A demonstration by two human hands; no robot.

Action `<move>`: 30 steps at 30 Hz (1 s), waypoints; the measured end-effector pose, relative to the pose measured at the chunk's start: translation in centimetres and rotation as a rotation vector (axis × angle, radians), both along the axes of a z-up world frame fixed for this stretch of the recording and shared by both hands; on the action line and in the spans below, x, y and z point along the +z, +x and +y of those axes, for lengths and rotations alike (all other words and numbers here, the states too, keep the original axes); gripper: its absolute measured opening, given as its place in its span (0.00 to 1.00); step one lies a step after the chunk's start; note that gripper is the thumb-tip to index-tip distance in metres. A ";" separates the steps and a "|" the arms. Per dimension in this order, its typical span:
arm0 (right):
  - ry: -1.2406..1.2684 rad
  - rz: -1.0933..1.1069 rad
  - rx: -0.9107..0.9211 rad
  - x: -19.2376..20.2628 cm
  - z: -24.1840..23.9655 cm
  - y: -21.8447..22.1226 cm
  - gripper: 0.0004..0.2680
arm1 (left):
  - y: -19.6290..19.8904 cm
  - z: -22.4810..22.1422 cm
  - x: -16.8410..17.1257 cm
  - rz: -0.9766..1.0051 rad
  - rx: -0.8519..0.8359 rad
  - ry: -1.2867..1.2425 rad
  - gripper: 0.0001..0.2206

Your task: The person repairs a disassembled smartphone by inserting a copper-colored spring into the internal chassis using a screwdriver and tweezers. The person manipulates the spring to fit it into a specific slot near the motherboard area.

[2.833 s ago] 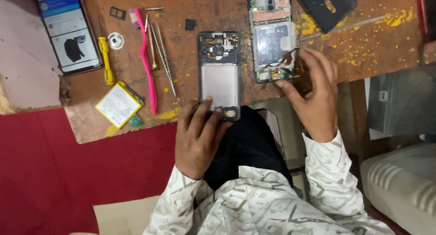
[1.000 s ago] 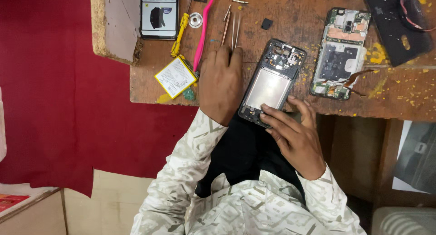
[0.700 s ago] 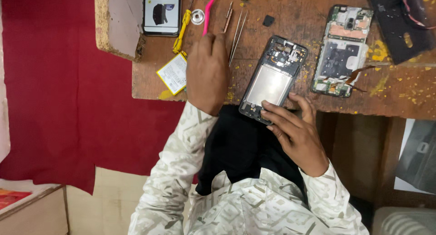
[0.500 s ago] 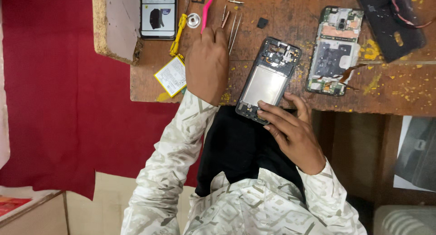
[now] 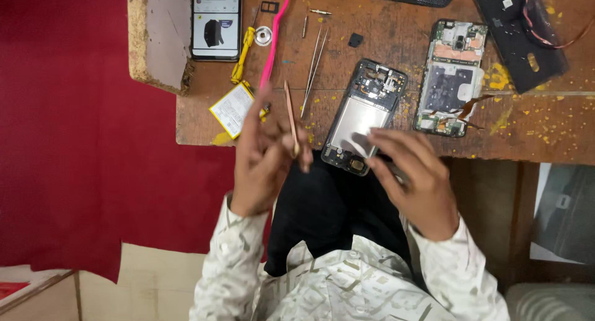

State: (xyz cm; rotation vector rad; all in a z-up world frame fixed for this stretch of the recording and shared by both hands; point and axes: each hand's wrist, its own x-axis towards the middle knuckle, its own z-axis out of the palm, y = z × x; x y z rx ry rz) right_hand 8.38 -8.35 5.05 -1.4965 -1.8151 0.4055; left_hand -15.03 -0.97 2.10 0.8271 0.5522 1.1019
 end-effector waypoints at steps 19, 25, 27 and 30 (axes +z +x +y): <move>0.076 -0.352 0.297 -2.3 23.2 -1.7 0.07 | -4.2 -5.3 -5.5 -0.586 -0.312 -0.099 0.11; 0.015 -0.396 0.297 -3.3 24.2 -1.5 0.03 | -4.4 -4.7 -5.5 -0.590 -0.300 -0.091 0.10; 0.043 -0.458 0.309 -3.2 24.6 -1.4 0.04 | -4.3 -4.6 -5.4 -0.602 -0.300 -0.089 0.10; -0.062 -0.356 0.248 -2.0 24.0 -1.8 0.01 | -4.3 -4.5 -5.0 -0.632 -0.280 -0.097 0.11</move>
